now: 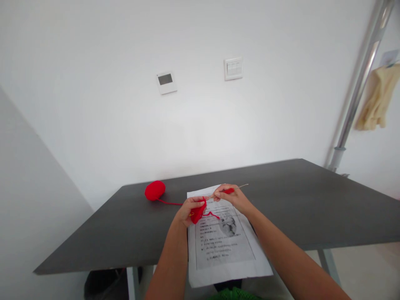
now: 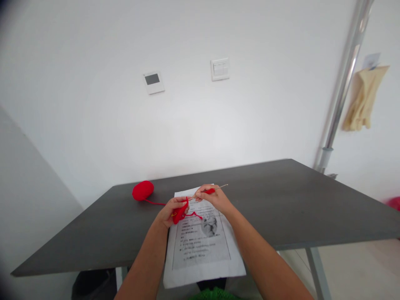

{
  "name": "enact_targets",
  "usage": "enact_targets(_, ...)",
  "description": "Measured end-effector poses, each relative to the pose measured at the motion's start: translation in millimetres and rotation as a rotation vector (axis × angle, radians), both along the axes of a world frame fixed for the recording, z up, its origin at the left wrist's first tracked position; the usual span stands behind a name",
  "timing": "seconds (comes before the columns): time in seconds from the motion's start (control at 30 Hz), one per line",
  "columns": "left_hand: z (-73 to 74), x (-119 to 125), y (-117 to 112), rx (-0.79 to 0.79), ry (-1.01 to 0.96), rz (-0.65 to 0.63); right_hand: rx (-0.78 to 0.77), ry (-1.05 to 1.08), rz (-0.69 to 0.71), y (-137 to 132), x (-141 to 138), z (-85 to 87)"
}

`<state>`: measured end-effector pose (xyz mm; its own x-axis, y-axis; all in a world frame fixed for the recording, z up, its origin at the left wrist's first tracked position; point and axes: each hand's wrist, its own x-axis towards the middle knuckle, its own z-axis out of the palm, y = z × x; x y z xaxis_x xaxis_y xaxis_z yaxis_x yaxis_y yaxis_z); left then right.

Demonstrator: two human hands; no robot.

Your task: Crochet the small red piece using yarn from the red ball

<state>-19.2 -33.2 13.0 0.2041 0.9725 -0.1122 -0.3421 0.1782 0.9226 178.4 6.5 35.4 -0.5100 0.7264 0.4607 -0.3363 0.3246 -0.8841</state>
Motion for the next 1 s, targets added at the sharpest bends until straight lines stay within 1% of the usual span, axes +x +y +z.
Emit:
enact_targets(0.27,-2.9,-1.4,0.4,0.051,-0.108,-0.039,0.026,-0.044,0.015,0.3,2.9,2.5)
enact_targets(0.37,-2.9,-1.2,0.0,0.06,-0.106,-0.05,0.012,-0.029,0.028,1.8,3.3,1.1)
enact_targets(0.47,-1.4,-0.7,-1.3,0.051,-0.061,-0.048,0.0,-0.007,0.04,3.9,3.7,-1.4)
enact_targets(0.53,0.0,0.1,-2.3,0.036,-0.019,-0.024,-0.017,0.005,0.056,5.2,4.0,-2.8)
enact_targets(0.67,3.3,4.3,-3.8,0.021,0.053,0.067,-0.07,0.034,0.094,6.4,3.7,-4.2)
enact_targets(0.77,5.2,8.9,-4.0,0.034,0.055,0.12,-0.103,0.059,0.093,5.1,2.1,-3.8)
enact_targets(0.87,5.5,11.7,-3.2,0.054,0.034,0.15,-0.094,0.071,0.046,2.0,-0.5,-2.4)
enact_targets(1.0,4.8,12.8,-1.6,0.072,0.012,0.186,-0.038,0.075,-0.057,-1.9,-4.9,-0.8)
